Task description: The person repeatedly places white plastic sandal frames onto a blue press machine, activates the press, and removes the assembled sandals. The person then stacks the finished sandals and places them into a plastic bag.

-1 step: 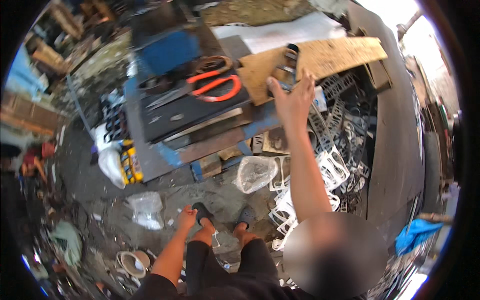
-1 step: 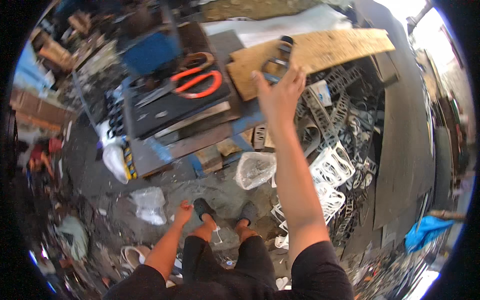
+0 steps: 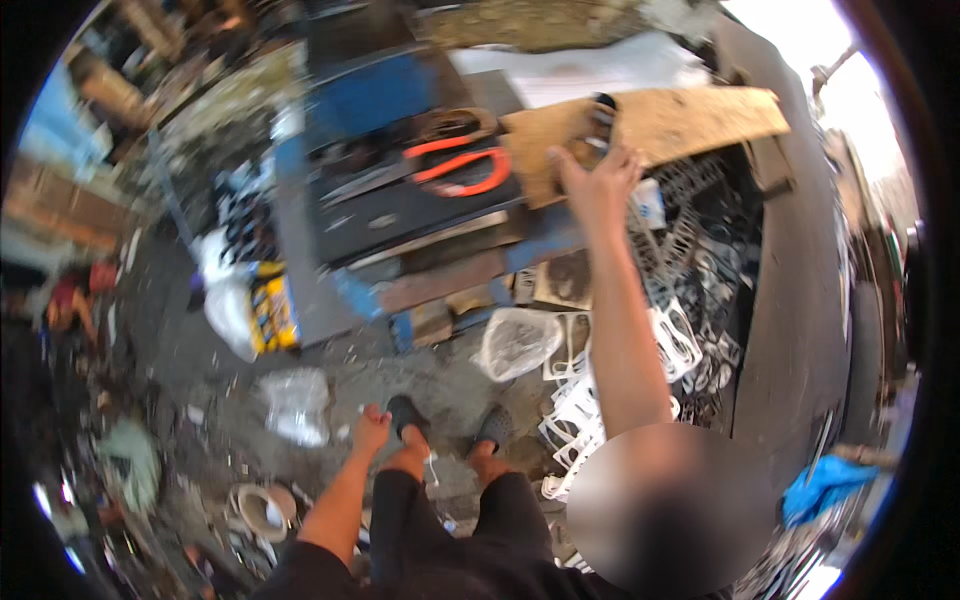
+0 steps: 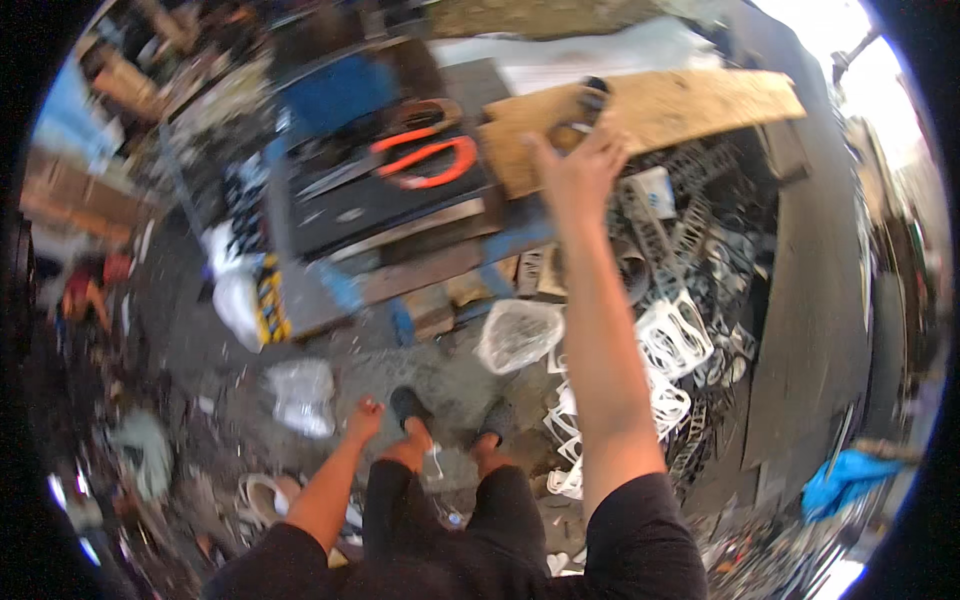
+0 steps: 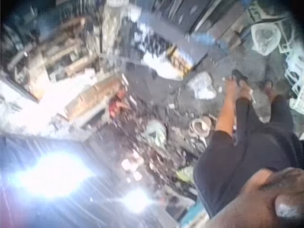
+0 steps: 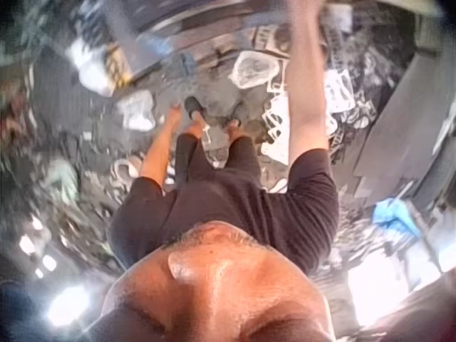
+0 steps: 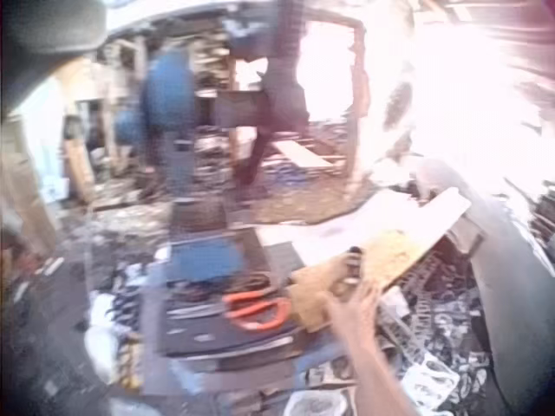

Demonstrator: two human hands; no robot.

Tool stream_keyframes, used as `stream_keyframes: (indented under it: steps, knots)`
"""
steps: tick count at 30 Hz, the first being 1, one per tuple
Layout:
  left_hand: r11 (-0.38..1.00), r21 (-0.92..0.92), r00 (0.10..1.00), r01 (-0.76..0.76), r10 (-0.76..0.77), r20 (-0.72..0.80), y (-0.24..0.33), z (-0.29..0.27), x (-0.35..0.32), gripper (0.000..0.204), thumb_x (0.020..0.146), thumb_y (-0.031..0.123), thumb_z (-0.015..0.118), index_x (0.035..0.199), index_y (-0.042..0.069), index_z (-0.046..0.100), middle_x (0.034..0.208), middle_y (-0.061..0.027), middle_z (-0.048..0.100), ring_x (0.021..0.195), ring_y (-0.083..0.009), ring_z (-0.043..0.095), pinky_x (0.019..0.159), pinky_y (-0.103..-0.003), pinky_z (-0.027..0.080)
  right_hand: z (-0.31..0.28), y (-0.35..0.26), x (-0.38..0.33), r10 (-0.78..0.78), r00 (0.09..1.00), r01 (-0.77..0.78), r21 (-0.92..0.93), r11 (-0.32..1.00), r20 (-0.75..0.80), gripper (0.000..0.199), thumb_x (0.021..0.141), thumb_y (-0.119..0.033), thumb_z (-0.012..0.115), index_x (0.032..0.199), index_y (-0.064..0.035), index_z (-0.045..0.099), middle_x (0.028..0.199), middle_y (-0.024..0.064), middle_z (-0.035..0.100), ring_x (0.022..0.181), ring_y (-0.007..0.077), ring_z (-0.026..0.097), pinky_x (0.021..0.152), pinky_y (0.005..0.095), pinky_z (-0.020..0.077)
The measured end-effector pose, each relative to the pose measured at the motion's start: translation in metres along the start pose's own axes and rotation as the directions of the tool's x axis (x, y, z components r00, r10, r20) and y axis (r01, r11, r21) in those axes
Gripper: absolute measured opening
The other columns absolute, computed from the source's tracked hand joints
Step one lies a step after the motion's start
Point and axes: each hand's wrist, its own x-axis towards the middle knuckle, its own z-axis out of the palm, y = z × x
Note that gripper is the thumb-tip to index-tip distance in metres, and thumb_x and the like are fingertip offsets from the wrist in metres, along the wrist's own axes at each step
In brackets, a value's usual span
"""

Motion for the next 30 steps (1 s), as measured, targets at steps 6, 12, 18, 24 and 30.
stream_keyframes:
  steps: [6,12,18,24,30]
  knots:
    - [0.968,-0.2,0.983,0.154,-0.17,-0.065,0.0,-0.117,-0.027,0.053,0.087,0.034,0.066,0.128,0.002,0.055,0.093,-0.0156,0.071,0.091,-0.0346,0.068,0.079,-0.044,0.053,0.046,0.022,0.058,0.275,0.852,-0.303,-0.008,0.953,0.445,0.088,0.07,-0.051,0.074,0.131,0.0079,0.051,0.132,0.0276,0.054,0.122,0.0388,0.054,0.102,0.0423,0.0409]
    - [0.887,-0.368,0.937,0.279,-0.336,-0.099,-0.054,-0.173,-0.006,0.043,0.089,0.026,0.065,0.125,0.004,0.057,0.095,-0.0107,0.07,0.086,-0.0247,0.067,0.077,-0.037,0.052,-0.117,-0.153,-0.11,0.296,0.924,-0.37,0.759,0.535,0.241,0.068,0.089,-0.012,0.067,0.143,-0.0008,0.029,0.14,0.021,0.039,0.121,0.0287,0.048,0.101,0.0413,0.0433]
    - [0.8,-0.468,0.918,0.376,-0.389,0.074,-0.147,-0.211,0.041,0.046,0.086,0.03,0.066,0.123,0.002,0.059,0.096,-0.0154,0.072,0.091,-0.0312,0.069,0.08,-0.039,0.053,-0.145,-0.238,-0.22,-0.011,1.0,0.019,0.462,0.887,-0.02,0.071,0.085,-0.015,0.073,0.136,-0.0014,0.026,0.132,0.0193,0.036,0.115,0.0296,0.047,0.101,0.0428,0.0432]
    - [0.898,-0.305,0.943,0.318,-0.332,0.006,-0.205,-0.274,0.15,0.046,0.086,0.03,0.067,0.121,0.001,0.059,0.091,-0.0154,0.072,0.087,-0.0324,0.069,0.08,-0.039,0.053,-0.029,-0.408,-0.336,-0.427,0.651,0.06,0.519,0.853,0.627,0.082,0.066,-0.018,0.083,0.134,-0.0017,0.042,0.127,0.0179,0.048,0.114,0.0298,0.05,0.1,0.0412,0.0387]
    - [0.946,-0.261,0.95,0.194,-0.248,-0.192,-0.254,-0.265,0.291,0.05,0.086,0.026,0.066,0.125,-0.004,0.055,0.109,-0.0252,0.065,0.102,-0.0397,0.063,0.088,-0.046,0.05,0.243,-0.48,-0.507,-0.393,0.485,-0.087,0.49,0.867,0.781,0.07,0.071,-0.014,0.075,0.136,-0.0099,0.051,0.118,0.0149,0.057,0.112,0.0361,0.047,0.1,0.0459,0.0376]
